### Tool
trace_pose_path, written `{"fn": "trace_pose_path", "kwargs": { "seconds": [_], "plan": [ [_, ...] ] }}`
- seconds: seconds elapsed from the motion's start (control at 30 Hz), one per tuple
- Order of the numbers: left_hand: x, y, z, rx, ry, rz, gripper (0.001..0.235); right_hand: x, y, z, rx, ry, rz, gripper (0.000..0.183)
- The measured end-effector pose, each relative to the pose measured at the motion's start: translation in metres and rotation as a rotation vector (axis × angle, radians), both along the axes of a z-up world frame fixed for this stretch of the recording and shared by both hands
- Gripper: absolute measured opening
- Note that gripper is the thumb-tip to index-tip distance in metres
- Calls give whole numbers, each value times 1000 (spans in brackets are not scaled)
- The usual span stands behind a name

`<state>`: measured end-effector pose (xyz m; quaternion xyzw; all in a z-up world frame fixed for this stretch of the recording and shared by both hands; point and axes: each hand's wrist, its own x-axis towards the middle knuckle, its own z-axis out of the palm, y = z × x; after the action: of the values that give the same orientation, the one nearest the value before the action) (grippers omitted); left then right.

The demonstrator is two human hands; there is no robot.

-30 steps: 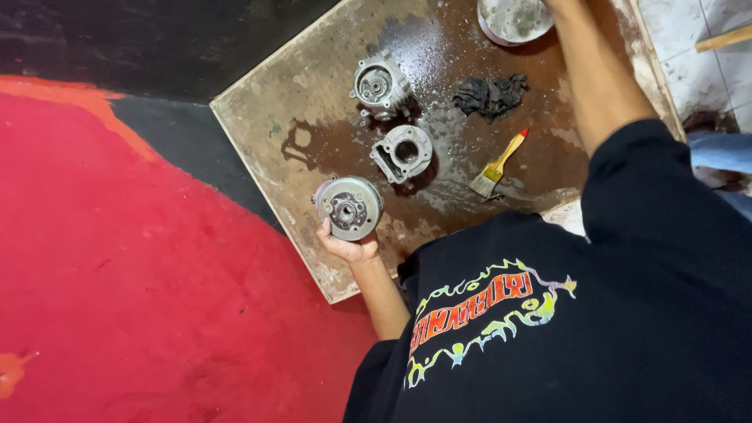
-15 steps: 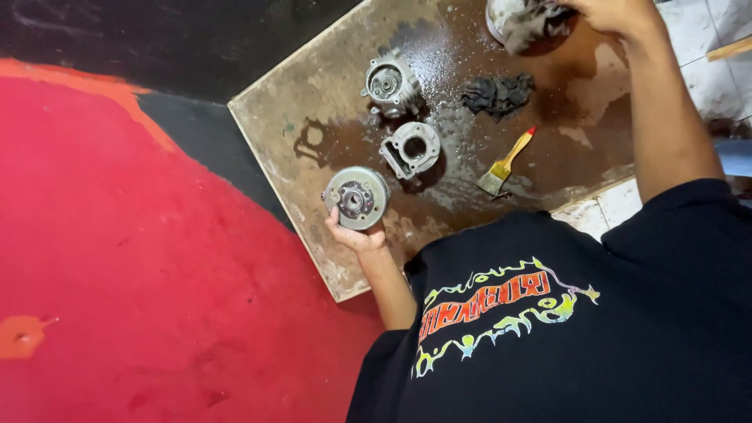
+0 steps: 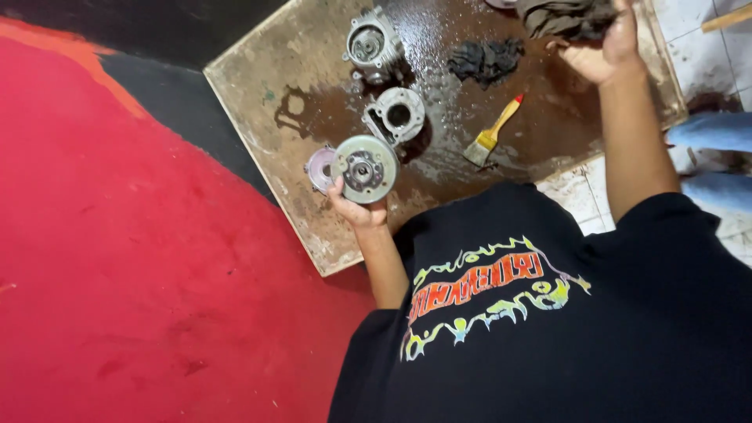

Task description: The recorder is cleaning disassembled motorcycle engine components using a brush and cleaning fluid on a workbench.

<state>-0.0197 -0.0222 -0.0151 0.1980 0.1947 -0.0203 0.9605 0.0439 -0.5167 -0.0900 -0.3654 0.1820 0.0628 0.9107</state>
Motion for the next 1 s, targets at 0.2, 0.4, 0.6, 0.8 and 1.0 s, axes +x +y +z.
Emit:
{"fn": "trace_pose_path", "kwargs": {
  "seconds": [0.2, 0.4, 0.6, 0.8, 1.0],
  "plan": [
    [-3, -7, 1, 10, 1, -25, 56, -19, 10, -24, -374, 162, -72, 49],
    [-6, -11, 9, -20, 14, -28, 54, -32, -5, -47, -1343, -71, 202, 23],
    [-7, -11, 7, -11, -2, -24, 53, -37, 25, 59, -1685, -199, 266, 12],
    [-5, -16, 3, 65, 0, -46, 53, -55, -17, 74, -1439, -208, -64, 21],
    [3, -27, 16, 60, -15, -106, 55, -56, 1, 139, -614, -457, -207, 24]
  ]
}}
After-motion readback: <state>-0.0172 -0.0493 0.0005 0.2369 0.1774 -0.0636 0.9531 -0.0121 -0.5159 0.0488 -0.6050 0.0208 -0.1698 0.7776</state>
